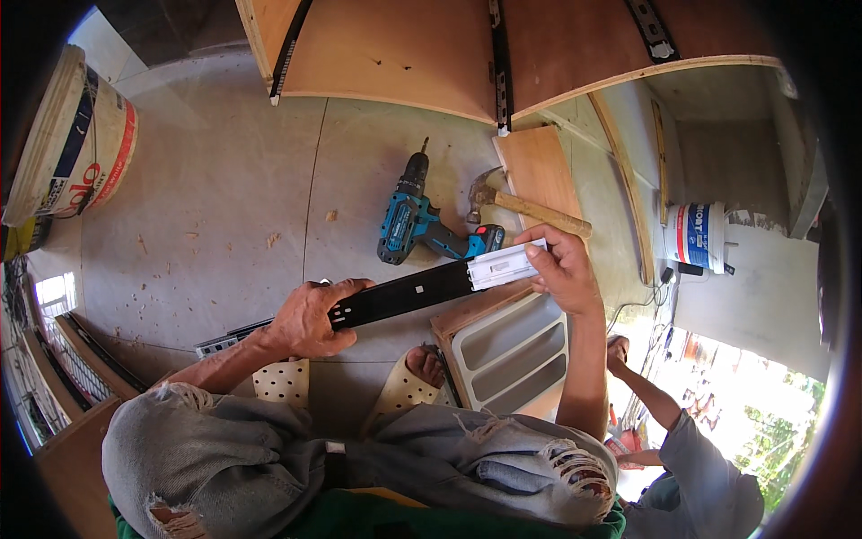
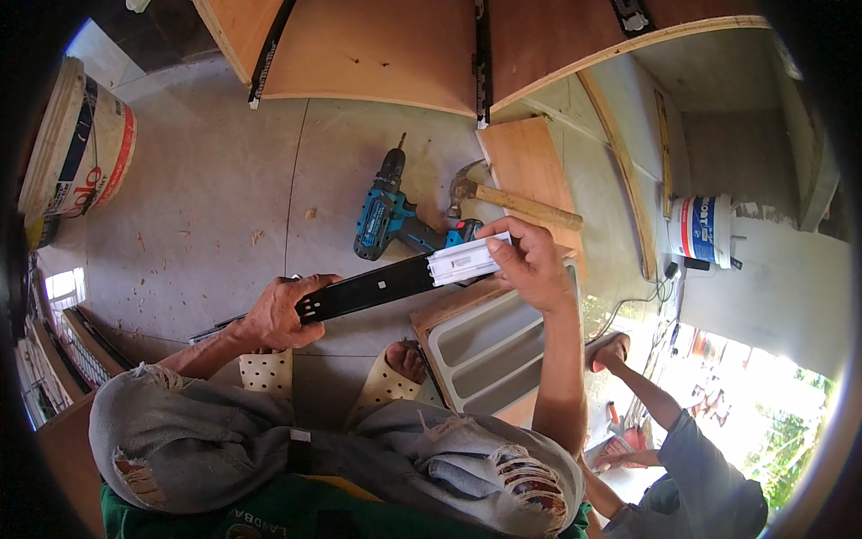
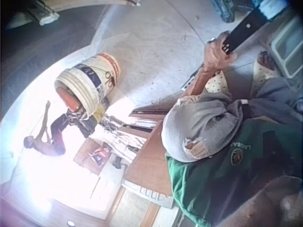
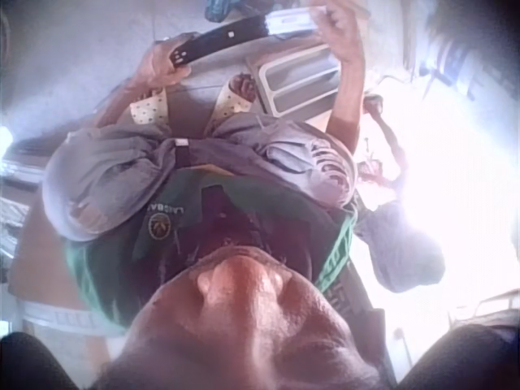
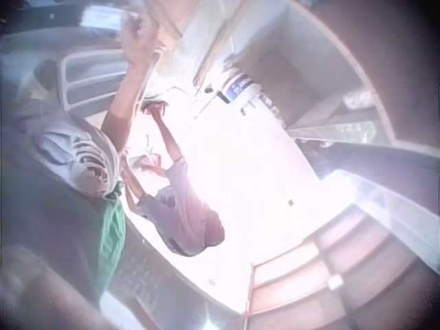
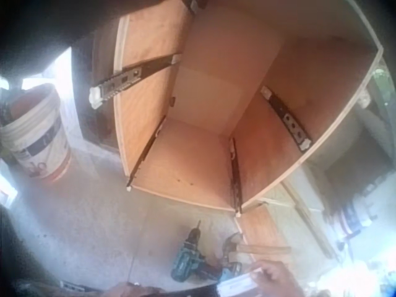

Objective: The person prepares a small white plastic component and then aligns it with a metal drawer slide while seated in a construction area.

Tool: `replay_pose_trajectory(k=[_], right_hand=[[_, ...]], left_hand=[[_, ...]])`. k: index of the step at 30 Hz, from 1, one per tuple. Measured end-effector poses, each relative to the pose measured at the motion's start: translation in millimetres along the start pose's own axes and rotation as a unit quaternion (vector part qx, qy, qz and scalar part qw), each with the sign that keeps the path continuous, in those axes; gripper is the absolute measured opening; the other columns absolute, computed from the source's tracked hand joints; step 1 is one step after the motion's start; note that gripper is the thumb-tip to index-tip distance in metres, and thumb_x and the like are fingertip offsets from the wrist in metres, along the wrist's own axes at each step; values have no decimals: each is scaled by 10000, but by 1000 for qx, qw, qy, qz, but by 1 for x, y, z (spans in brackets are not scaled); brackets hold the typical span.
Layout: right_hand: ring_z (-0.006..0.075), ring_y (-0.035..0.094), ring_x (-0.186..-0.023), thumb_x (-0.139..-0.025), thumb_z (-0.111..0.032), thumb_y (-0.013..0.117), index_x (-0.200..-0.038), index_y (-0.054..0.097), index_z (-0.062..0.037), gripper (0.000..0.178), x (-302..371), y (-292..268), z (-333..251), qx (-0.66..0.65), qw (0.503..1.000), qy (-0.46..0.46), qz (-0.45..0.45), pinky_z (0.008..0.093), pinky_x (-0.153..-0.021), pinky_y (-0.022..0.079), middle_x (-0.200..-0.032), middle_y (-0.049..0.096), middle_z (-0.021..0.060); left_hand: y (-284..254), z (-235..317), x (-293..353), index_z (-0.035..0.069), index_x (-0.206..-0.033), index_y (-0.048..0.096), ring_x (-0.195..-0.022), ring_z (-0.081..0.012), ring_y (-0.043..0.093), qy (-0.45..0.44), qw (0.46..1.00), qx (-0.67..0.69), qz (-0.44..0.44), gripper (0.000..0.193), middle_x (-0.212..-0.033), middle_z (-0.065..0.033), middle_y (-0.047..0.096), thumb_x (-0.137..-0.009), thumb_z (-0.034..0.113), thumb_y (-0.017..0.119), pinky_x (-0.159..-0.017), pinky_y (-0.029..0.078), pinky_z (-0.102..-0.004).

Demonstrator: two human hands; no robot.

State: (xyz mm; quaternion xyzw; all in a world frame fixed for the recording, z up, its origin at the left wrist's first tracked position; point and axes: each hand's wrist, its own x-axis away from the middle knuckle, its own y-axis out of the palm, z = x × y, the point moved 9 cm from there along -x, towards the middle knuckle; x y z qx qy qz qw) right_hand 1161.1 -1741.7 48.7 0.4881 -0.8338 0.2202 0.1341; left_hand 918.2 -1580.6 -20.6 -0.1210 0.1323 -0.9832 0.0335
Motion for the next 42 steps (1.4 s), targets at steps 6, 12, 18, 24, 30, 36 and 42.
replay_pose_trajectory(k=[6, 12, 18, 24, 30, 36, 42], right_hand=[[31, 476, -587, -973, -219, 580, -1087, 606, -29, 223, -1, 12, -1, 30, 999, -7, -18, 189, -510, 385, -757, 577, -3], [62, 519, -570, -1000, -252, 519, -1058, 559, -47, 216, -2, 16, -5, 139, 988, -64, 23, 223, -522, 421, -731, 572, 22], [70, 539, -543, -993, -250, 530, -1049, 500, -41, 218, -2, 25, -9, 123, 992, -29, 10, 240, -499, 448, -719, 572, 33], [65, 533, -518, -977, -254, 568, -1005, 479, -37, 237, -4, 35, -9, 43, 999, -32, 1, 227, -454, 435, -679, 568, 34], [73, 536, -515, -974, -252, 575, -982, 472, -25, 250, -1, 39, -18, 58, 995, -79, 28, 228, -452, 424, -661, 568, 39], [77, 529, -498, -972, -254, 576, -970, 470, -22, 255, 1, 44, -19, 85, 991, -95, 37, 239, -447, 413, -643, 561, 40], [81, 530, -484, -968, -263, 582, -965, 473, -20, 267, 1, 46, -15, 83, 993, -77, 35, 240, -443, 408, -632, 556, 40]], left_hand=[[0, 0, 0, 26, -1276, 552, -761, -326, 699, -8, 1000, 4, -3, 631, -917, -216, 693, -656, 112, 635, -765, 559, -379], [-2, 5, 0, 34, -1264, 554, -737, -346, 686, 9, 1000, -14, 14, 625, -871, -211, 686, -648, 107, 632, -740, 557, -391], [0, 1, 3, 29, -1231, 568, -709, -367, 671, 36, 996, -58, 58, 590, -823, -196, 679, -653, 119, 643, -690, 552, -405], [0, 0, 6, 43, -1219, 575, -702, -357, 672, 47, 993, -67, 89, 560, -800, -180, 676, -689, 174, 700, -653, 549, -406], [-2, -4, 7, 59, -1219, 577, -688, -348, 669, 44, 988, -101, 108, 562, -779, -164, 673, -695, 204, 722, -646, 553, -412], [0, -7, 8, 64, -1233, 577, -695, -343, 672, 37, 988, -106, 106, 595, -779, -163, 674, -688, 236, 740, -646, 556, -414], [0, -11, 10, 68, -1230, 586, -682, -344, 673, 36, 988, -110, 106, 600, -767, -165, 673, -683, 254, 747, -644, 556, -414]])
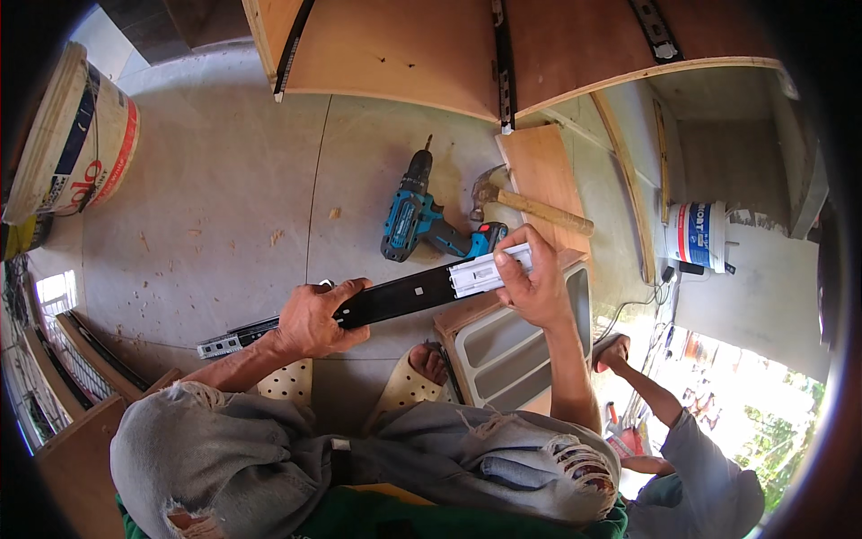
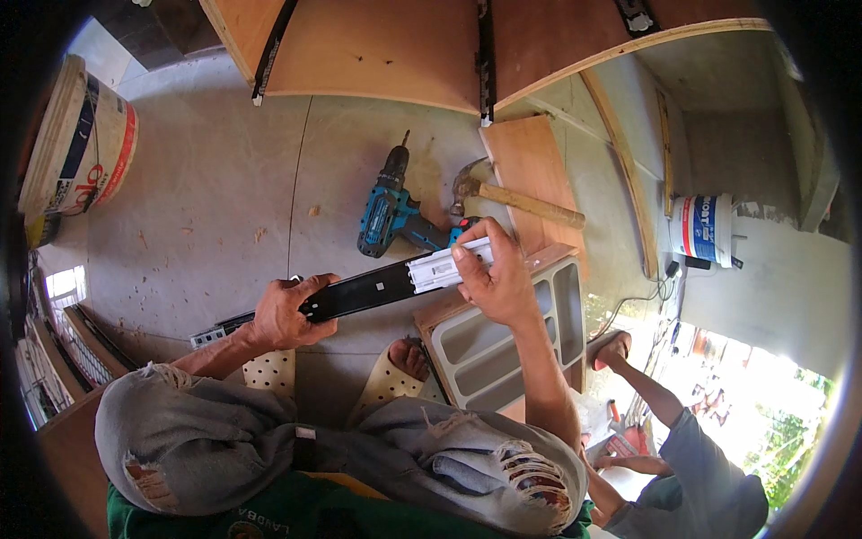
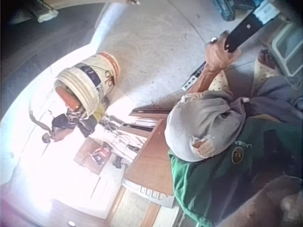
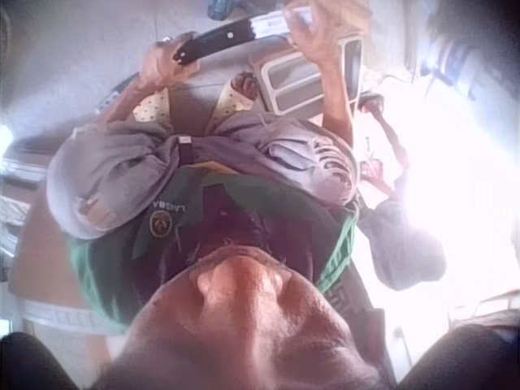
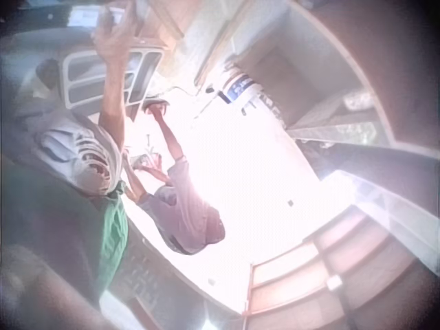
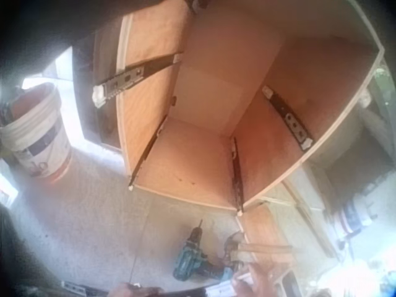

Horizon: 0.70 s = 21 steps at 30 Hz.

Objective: The person prepares a small white plastic component and then aligns it with a metal drawer slide while seated in a construction area.

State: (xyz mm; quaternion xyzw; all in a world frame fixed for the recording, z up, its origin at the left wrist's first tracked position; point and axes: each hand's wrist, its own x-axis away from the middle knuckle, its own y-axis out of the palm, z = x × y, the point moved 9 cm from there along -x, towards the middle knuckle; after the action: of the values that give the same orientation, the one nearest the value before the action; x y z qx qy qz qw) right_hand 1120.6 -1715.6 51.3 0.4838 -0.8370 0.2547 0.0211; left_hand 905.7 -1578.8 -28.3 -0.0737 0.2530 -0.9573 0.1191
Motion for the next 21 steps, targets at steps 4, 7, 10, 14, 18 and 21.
replay_pose_trajectory(k=[4, 7, 10, 14, 18, 21], right_hand=[[88, 536, -482, -967, -259, 582, -959, 477, -20, 261, 1, 0, -2, -3, 1000, 9, 1, 245, -443, 412, -627, 551, 43], [92, 533, -476, -965, -252, 582, -951, 481, -22, 252, 3, -1, 2, 31, 999, 27, 18, 252, -446, 414, -623, 549, 46], [93, 534, -478, -966, -247, 580, -951, 484, -21, 246, 5, 0, 2, 17, 1000, 15, 15, 255, -453, 415, -626, 554, 50], [91, 538, -486, -967, -235, 578, -956, 485, -18, 237, 7, 2, 2, 21, 1000, 19, 0, 254, -459, 416, -621, 556, 48], [90, 542, -492, -961, -216, 588, -962, 489, -18, 221, 16, -1, -6, 24, 1000, 17, 11, 250, -460, 414, -621, 568, 46], [87, 554, -497, -942, -199, 621, -948, 514, -16, 213, 23, -6, -12, 39, 999, 3, 15, 242, -461, 420, -629, 585, 47]], left_hand=[[0, 3, -1, 68, -1210, 594, -671, -345, 673, -4, 1000, 20, -6, 580, -755, -168, 671, -682, 255, 745, -638, 552, -414], [3, 3, -2, 65, -1192, 600, -675, -345, 673, -3, 1000, 15, -18, 563, -757, -170, 670, -682, 255, 744, -636, 549, -413], [3, 2, -1, 66, -1181, 604, -675, -350, 670, -3, 1000, 10, -11, 552, -756, -174, 666, -685, 264, 743, -637, 546, -416], [5, -1, 5, 61, -1179, 605, -662, -339, 667, 3, 1000, -5, -3, 565, -740, -157, 664, -681, 282, 754, -620, 541, -411], [4, -2, 13, 54, -1072, 604, -632, -310, 659, 16, 997, -67, 34, 533, -694, -112, 649, -663, 340, 792, -578, 520, -401], [3, 1, 18, 61, -978, 575, -609, -288, 652, 13, 992, -115, 45, 510, -662, -89, 631, -654, 378, 809, -554, 502, -391]])
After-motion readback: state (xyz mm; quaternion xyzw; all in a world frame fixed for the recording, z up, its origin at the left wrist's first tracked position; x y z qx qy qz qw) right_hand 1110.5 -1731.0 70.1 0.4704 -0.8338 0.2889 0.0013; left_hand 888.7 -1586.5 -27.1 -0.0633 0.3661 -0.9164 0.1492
